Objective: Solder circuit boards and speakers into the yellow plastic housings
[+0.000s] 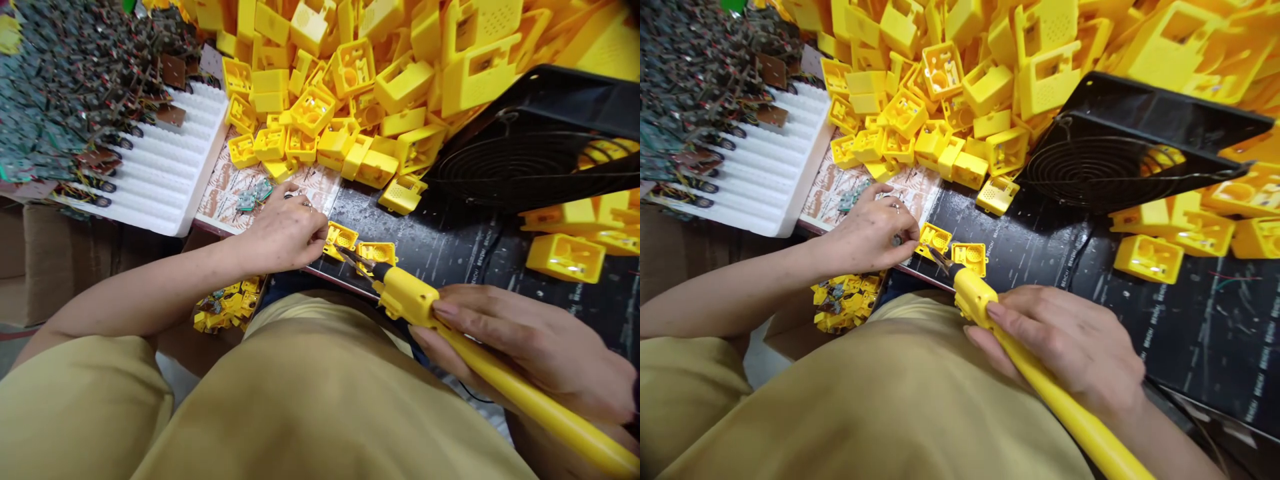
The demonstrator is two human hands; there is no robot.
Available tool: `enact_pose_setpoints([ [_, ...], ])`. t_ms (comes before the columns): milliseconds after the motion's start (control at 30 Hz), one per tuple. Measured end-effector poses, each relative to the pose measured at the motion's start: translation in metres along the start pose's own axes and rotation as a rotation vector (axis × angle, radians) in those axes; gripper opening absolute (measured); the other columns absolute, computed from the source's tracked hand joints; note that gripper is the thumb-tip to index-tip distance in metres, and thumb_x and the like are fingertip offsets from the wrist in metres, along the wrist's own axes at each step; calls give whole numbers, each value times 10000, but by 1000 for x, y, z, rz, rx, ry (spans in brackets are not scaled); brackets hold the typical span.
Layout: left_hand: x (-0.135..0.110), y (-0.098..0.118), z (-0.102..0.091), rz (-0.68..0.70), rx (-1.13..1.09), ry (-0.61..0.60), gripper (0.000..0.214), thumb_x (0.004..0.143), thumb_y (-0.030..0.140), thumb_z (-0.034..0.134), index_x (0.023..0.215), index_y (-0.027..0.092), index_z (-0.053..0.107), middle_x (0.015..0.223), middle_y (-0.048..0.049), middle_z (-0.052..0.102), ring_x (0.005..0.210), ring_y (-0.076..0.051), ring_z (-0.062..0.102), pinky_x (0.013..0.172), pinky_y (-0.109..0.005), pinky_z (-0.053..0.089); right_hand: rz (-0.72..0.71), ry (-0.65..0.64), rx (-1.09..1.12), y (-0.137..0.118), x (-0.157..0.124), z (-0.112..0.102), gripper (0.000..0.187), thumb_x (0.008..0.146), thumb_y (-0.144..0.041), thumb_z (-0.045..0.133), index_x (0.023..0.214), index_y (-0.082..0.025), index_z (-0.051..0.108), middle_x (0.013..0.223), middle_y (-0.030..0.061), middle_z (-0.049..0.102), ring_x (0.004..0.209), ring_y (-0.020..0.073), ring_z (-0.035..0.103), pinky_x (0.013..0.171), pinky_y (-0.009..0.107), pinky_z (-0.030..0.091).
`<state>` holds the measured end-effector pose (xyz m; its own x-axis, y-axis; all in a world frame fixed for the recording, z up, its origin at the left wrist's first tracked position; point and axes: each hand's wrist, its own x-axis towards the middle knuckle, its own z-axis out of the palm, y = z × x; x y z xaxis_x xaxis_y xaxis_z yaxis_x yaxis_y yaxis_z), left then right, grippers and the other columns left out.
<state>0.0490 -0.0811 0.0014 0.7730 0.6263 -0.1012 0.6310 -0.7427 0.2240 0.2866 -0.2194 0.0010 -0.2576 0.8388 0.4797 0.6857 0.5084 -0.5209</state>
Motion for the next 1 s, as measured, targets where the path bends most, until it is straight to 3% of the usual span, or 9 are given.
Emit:
enact_pose_setpoints([
  [100,1,-1,0,12,7,3,199,787,247,503,703,186,673,683,-19,691,831,-211,607,1056,-499,322,-120,-27,-57,-5,9,2,92,898,-241,617,848,-179,571,712,12,650,659,64,630,661,160,548],
  [200,0,-2,2,22,-11,23,200,781,245,496,699,184,668,692,-16,693,835,-207,606,1059,-485,315,-134,-52,-106,-6,15,3,168,905,-261,607,767,-168,579,686,21,641,643,58,618,661,150,545],
  [367,1,-2,4,13,-18,29,201,776,255,502,695,182,671,695,-22,691,840,-208,608,1052,-474,325,-178,-28,-74,-6,17,4,134,845,-207,684,809,-154,567,712,38,661,668,69,626,652,169,547],
  [567,5,-1,5,27,-6,33,190,743,260,504,661,182,656,634,-23,664,794,-207,597,1012,-468,358,-304,-21,-84,-2,16,2,245,724,-169,795,872,-150,601,754,32,671,708,109,638,645,227,567],
  [800,6,-3,5,48,20,34,194,736,270,497,664,186,656,628,-20,657,765,-203,588,1014,-483,352,-146,-124,-72,-14,23,-10,145,824,-155,698,900,-170,575,766,21,667,726,101,651,687,220,551],
  [1000,5,-2,6,81,60,25,167,734,244,489,654,178,620,637,-25,641,773,-205,584,997,-481,373,-50,-20,-119,-6,8,-9,102,886,-213,629,965,-200,567,803,34,654,751,102,637,645,219,514],
])
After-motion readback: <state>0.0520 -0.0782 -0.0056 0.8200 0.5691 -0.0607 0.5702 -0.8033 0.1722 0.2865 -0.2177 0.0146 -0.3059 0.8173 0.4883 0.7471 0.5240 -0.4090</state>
